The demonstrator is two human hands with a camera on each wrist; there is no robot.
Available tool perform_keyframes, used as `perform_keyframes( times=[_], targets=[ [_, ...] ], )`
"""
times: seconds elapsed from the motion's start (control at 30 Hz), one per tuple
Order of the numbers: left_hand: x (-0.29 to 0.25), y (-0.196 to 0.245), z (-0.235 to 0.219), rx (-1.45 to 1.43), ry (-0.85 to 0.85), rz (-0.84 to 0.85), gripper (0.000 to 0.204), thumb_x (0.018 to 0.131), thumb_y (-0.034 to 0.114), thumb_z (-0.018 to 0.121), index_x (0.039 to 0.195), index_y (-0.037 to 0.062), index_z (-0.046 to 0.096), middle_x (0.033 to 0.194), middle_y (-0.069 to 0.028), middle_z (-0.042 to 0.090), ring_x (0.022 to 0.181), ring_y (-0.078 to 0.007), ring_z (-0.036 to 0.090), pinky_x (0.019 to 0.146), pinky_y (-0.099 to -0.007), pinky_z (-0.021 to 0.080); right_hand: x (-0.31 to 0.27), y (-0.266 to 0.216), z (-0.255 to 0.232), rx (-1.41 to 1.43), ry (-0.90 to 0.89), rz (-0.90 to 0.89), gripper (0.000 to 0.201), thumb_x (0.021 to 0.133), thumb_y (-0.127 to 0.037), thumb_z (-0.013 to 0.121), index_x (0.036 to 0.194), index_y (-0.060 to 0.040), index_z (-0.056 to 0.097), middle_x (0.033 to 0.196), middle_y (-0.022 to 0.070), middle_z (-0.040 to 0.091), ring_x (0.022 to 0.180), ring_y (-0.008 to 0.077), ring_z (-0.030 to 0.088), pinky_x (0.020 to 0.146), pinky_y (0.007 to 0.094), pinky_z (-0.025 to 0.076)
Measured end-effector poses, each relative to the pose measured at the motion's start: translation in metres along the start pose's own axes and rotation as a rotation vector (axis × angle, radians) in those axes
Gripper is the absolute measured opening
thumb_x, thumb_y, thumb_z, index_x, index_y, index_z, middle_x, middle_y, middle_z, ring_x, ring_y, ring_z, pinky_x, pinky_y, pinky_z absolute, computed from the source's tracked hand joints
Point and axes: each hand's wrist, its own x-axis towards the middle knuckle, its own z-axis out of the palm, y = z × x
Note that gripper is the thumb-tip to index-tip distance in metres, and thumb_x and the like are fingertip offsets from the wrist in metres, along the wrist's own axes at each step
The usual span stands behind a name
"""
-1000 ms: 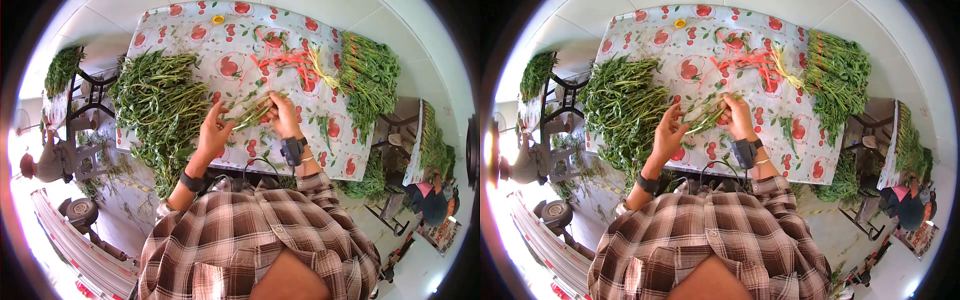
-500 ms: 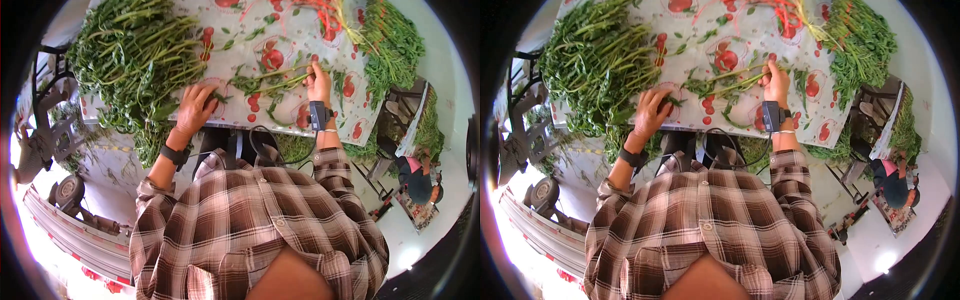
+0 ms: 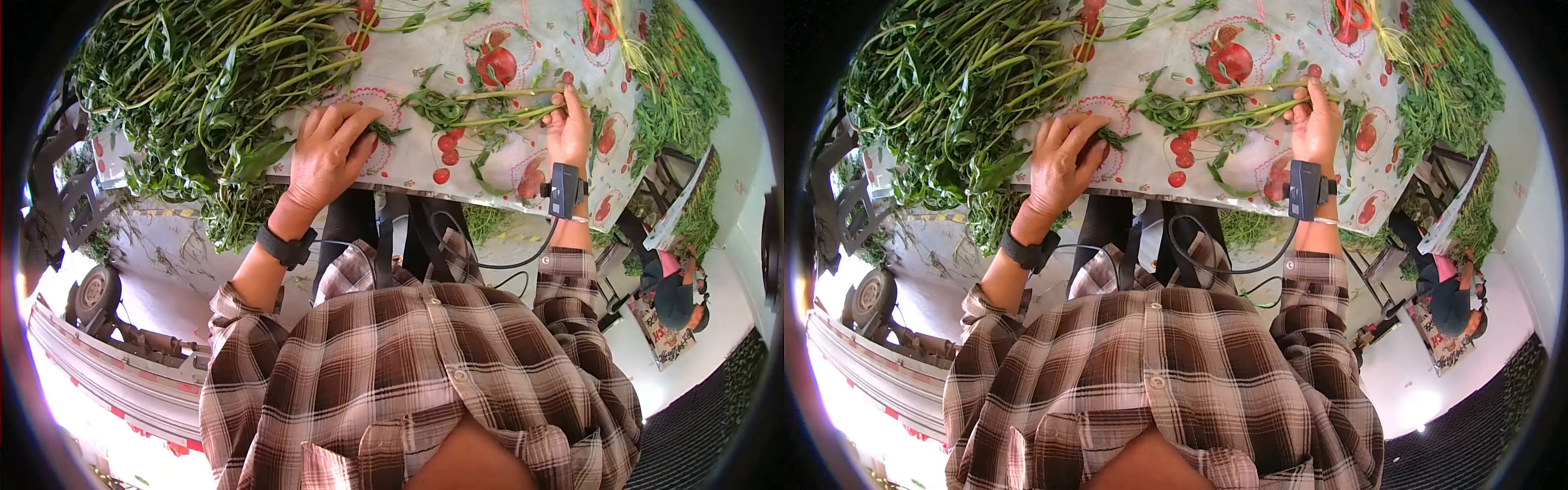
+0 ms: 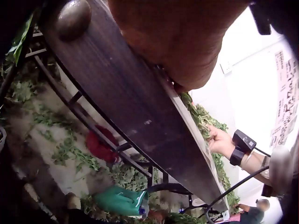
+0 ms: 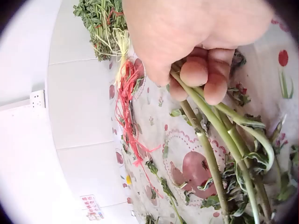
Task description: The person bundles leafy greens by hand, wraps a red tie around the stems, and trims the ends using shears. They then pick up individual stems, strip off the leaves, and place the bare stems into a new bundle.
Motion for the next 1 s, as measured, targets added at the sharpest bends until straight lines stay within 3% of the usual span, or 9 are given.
perform_keyframes(
  times=[0.1,0.43,0.5,0.63,0.7,0.77,0.9,0.93,1.0],
  targets=[
    [0.001,-0.002,0.001,0.004,0.008,-0.002,0.034,0.073,0.010,0.065,0.106,0.0153,0.060,0.098,-0.0030,0.057,0.088,-0.0255,0.054,0.078,-0.0353,0.045,-0.003,-0.001,0.004,0.003,0.054,-0.006,0.019,0.086,-0.022,0.064,0.090,-0.0040,0.062,0.070,0.0012,0.058,0.053,0.0079,0.048,0.047,0.0248,0.042],
    [0.002,0.000,0.000,0.001,-0.008,-0.016,0.035,0.070,0.008,0.067,0.104,0.0139,0.061,0.097,-0.0036,0.057,0.088,-0.0254,0.054,0.077,-0.0355,0.044,-0.009,-0.001,0.000,-0.042,0.002,-0.037,0.018,0.089,-0.020,0.059,0.094,-0.0033,0.061,0.072,-0.0001,0.056,0.057,0.0074,0.048,0.050,0.0230,0.039],
    [0.002,-0.002,0.001,-0.001,0.003,-0.001,0.037,0.070,0.008,0.068,0.105,0.0134,0.061,0.098,-0.0041,0.057,0.088,-0.0252,0.054,0.077,-0.0355,0.044,-0.010,-0.001,-0.003,0.011,-0.099,-0.005,0.018,0.090,-0.021,0.058,0.094,-0.0043,0.061,0.071,-0.0011,0.056,0.059,0.0064,0.048,0.051,0.0228,0.038],
    [0.000,-0.002,0.001,-0.002,0.012,0.012,0.040,0.068,0.007,0.069,0.107,0.0118,0.062,0.097,-0.0047,0.057,0.088,-0.0253,0.054,0.077,-0.0355,0.044,-0.011,-0.003,-0.001,-0.007,-0.024,-0.005,0.018,0.090,-0.023,0.057,0.094,-0.0060,0.061,0.071,-0.0029,0.055,0.059,0.0059,0.045,0.053,0.0220,0.035],
    [0.000,-0.002,0.001,0.008,-0.001,0.007,0.040,0.068,0.008,0.069,0.107,0.0120,0.062,0.097,-0.0050,0.057,0.087,-0.0258,0.053,0.078,-0.0354,0.043,-0.006,-0.003,-0.007,0.001,-0.060,-0.026,0.018,0.090,-0.024,0.058,0.095,-0.0067,0.062,0.072,-0.0031,0.055,0.060,0.0059,0.045,0.053,0.0216,0.035],
    [0.000,-0.001,0.001,0.004,0.015,0.024,0.041,0.068,0.008,0.069,0.108,0.0117,0.061,0.097,-0.0056,0.057,0.087,-0.0265,0.053,0.077,-0.0356,0.043,-0.002,-0.004,-0.015,0.037,-0.218,-0.006,0.018,0.090,-0.024,0.058,0.095,-0.0071,0.062,0.072,-0.0030,0.055,0.061,0.0052,0.046,0.054,0.0216,0.036],
    [-0.002,0.000,0.005,0.047,0.077,0.071,0.033,0.074,0.008,0.064,0.107,0.0092,0.061,0.098,-0.0085,0.057,0.089,-0.0292,0.053,0.078,-0.0368,0.043,-0.003,-0.001,-0.013,0.114,-0.221,-0.063,0.019,0.089,-0.022,0.058,0.099,-0.0063,0.061,0.074,-0.0024,0.057,0.061,0.0042,0.046,0.054,0.0216,0.037],
    [-0.004,0.001,0.007,0.064,0.099,0.089,0.032,0.075,0.008,0.064,0.107,0.0087,0.060,0.099,-0.0092,0.057,0.091,-0.0298,0.053,0.079,-0.0371,0.043,0.000,0.000,-0.020,0.152,-0.419,-0.042,0.019,0.089,-0.021,0.059,0.100,-0.0062,0.061,0.077,-0.0015,0.060,0.060,0.0053,0.047,0.055,0.0221,0.038],
    [-0.005,0.005,0.009,0.084,0.147,0.140,0.031,0.077,0.008,0.062,0.108,0.0069,0.060,0.099,-0.0114,0.056,0.095,-0.0316,0.052,0.084,-0.0378,0.042,-0.001,0.009,-0.028,0.171,-0.466,-0.086,0.017,0.089,-0.021,0.059,0.097,-0.0064,0.061,0.077,0.0001,0.061,0.057,0.0068,0.048,0.057,0.0233,0.040]
  ],
)
